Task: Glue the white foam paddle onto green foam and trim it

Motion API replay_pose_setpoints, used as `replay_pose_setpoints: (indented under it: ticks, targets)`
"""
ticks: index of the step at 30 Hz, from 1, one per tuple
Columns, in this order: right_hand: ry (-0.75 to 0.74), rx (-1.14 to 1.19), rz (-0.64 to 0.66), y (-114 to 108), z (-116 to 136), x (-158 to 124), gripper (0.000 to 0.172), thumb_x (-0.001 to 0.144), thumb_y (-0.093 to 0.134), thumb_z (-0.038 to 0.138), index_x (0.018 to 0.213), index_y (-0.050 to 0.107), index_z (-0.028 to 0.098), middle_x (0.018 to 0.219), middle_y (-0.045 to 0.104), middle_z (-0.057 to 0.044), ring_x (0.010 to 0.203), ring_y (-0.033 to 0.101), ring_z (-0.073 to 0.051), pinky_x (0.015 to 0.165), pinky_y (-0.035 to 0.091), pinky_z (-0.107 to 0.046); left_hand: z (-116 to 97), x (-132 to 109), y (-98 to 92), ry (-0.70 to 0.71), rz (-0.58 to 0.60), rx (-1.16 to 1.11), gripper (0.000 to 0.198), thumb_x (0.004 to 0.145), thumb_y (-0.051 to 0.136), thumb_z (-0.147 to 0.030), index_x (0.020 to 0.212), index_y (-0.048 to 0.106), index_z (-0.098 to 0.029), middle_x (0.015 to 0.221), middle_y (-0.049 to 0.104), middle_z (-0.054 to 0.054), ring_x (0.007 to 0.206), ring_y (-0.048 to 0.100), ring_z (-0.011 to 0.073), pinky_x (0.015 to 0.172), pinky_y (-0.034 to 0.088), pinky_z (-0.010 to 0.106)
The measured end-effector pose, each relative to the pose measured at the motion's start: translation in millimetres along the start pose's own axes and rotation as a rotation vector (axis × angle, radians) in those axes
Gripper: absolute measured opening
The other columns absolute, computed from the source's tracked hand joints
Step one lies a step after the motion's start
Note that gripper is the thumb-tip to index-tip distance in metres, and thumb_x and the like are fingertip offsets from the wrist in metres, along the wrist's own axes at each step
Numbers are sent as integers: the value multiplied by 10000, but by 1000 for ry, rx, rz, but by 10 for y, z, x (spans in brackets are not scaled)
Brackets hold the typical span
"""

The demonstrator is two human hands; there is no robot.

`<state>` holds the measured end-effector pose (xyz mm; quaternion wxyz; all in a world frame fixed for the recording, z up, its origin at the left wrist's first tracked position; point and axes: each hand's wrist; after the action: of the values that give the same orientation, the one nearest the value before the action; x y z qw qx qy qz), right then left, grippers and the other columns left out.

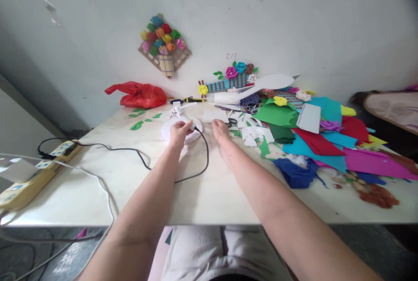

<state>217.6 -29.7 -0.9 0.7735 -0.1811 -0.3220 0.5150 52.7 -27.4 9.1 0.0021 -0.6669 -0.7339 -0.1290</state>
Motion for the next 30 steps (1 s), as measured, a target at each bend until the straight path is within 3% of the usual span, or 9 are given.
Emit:
replay_pose_setpoints:
  ticks: [6,14,19,21,25,28,30]
  targets:
    - [-36,-22,-73,32,-73,59,365,892,389,210,1165,589,74,1280,549,-156,1216,472,-196,1043,302,-283,-6,-15,1,11,53,41,380,519,779,-418,632,551,-135,596,608,12,540,588,109,602,504,242]
    - [-115,-78,-199,1,-22,12,429,882,395,222,1276,490,82,1411,409,-152,1281,406,-204,1049,329,-306,-35,-61,52,9,110,76,407,476,802,-417,612,545,-132,550,586,-10,518,556,94,601,504,247]
    - [25,-152,-229,-117,-170,116,480,883,372,216,1302,451,-5,1449,328,-211,1334,338,-236,1078,292,-323,3,-41,54,17,130,122,398,491,791,-419,623,545,-136,577,603,1,554,572,110,605,508,254]
    - [74,-159,-237,-162,-266,167,451,879,373,215,1253,506,1,1425,362,-222,1329,345,-253,1068,304,-352,6,-42,55,15,128,139,396,490,789,-420,614,540,-139,570,597,-2,546,566,109,596,506,253]
    - [-4,-224,-281,-231,-311,182,413,875,344,182,1199,577,73,1419,404,-164,1282,404,-227,1038,335,-338,-5,-58,58,7,114,160,391,493,784,-427,610,541,-144,563,588,-5,536,565,115,587,504,259]
    - [-107,-339,-208,-233,-229,129,403,868,351,170,1168,615,118,1349,504,-118,1215,459,-224,1031,335,-343,-10,-67,55,16,112,163,390,497,781,-433,620,551,-143,572,588,-4,539,566,117,587,507,260]
    - [-183,-433,-145,-205,-183,88,395,867,376,188,1172,621,144,1341,523,-93,1247,421,-236,1066,281,-385,-6,-69,52,17,110,168,391,494,783,-431,625,556,-140,576,587,-4,537,563,115,583,506,257]
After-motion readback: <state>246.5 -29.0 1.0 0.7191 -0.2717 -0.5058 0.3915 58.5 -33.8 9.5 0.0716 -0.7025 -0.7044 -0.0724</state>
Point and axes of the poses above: each hand's wrist, its own x-axis towards the middle knuckle, its own y-axis out of the palm, z = x × y
